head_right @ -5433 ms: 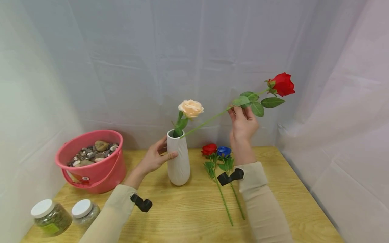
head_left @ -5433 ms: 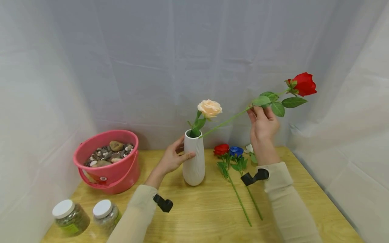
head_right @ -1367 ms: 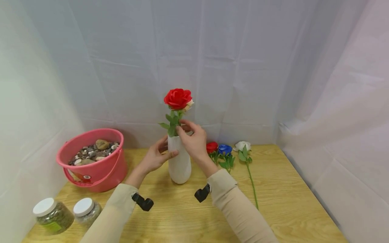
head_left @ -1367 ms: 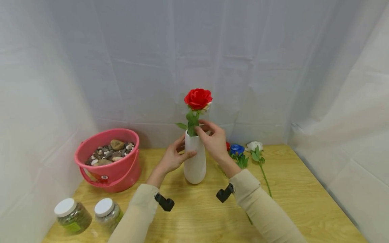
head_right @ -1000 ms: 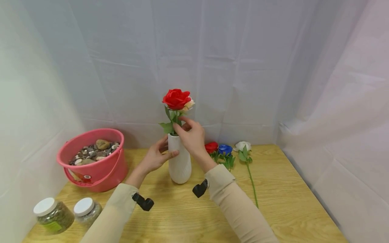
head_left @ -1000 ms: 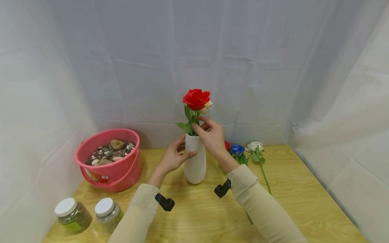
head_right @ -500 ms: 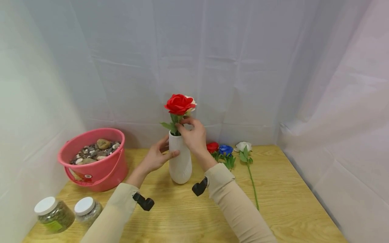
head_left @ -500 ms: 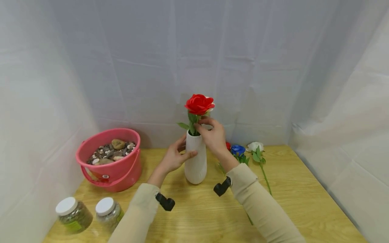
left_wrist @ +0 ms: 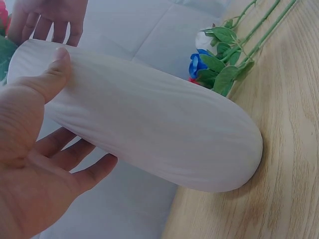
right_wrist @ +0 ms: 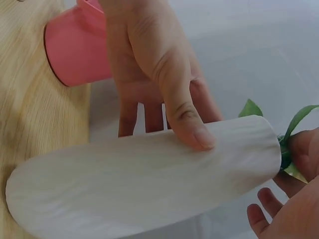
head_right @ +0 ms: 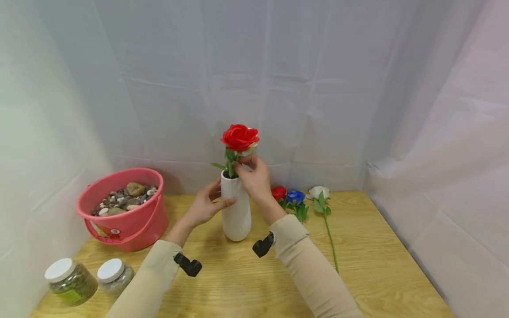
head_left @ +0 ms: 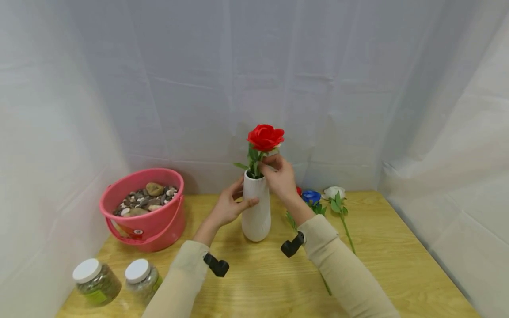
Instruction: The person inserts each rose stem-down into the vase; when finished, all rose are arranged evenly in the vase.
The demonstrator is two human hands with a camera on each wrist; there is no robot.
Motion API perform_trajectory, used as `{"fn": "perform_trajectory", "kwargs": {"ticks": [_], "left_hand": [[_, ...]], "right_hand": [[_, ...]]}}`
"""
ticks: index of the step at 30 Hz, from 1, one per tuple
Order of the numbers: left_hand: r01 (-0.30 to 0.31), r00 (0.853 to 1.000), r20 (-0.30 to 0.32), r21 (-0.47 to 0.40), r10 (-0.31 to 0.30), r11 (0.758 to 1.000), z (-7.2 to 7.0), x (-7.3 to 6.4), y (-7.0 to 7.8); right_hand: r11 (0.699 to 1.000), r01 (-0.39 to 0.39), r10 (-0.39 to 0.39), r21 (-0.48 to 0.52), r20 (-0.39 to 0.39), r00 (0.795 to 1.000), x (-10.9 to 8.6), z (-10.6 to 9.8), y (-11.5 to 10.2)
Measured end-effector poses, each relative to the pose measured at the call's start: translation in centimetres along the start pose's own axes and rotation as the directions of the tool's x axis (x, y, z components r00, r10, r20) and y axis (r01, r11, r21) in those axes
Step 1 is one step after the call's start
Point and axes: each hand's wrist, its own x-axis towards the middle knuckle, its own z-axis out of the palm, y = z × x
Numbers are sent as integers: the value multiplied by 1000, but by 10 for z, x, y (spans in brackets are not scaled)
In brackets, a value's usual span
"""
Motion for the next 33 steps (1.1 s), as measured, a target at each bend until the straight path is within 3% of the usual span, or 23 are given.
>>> {"fn": "perform_trajectory", "kwargs": {"ticks": [5, 10, 16, 24, 33], "left_hand": [[3, 1000, -3, 0, -3, 1000, 0, -1, 1], [-4, 1000, -1, 13, 4, 1000, 0, -1, 1], [-30, 1000, -6, 14, 31, 999, 1, -1, -2], [-10, 1000, 0, 31, 10, 999, -1, 1, -1], [9, 1000, 2, 21, -9, 1000, -1, 2, -2]], "right_hand": [[999, 19, -16, -39, 57, 998, -4, -14, 2], [998, 23, -18, -60, 84, 996, -7, -45, 11], [996, -55, 59, -63, 56, 997, -11, -96, 30], [989, -134, 134, -63, -2, 991, -21, -157, 66], [949, -252, 253, -187, -22, 967, -36, -203, 99]]}}
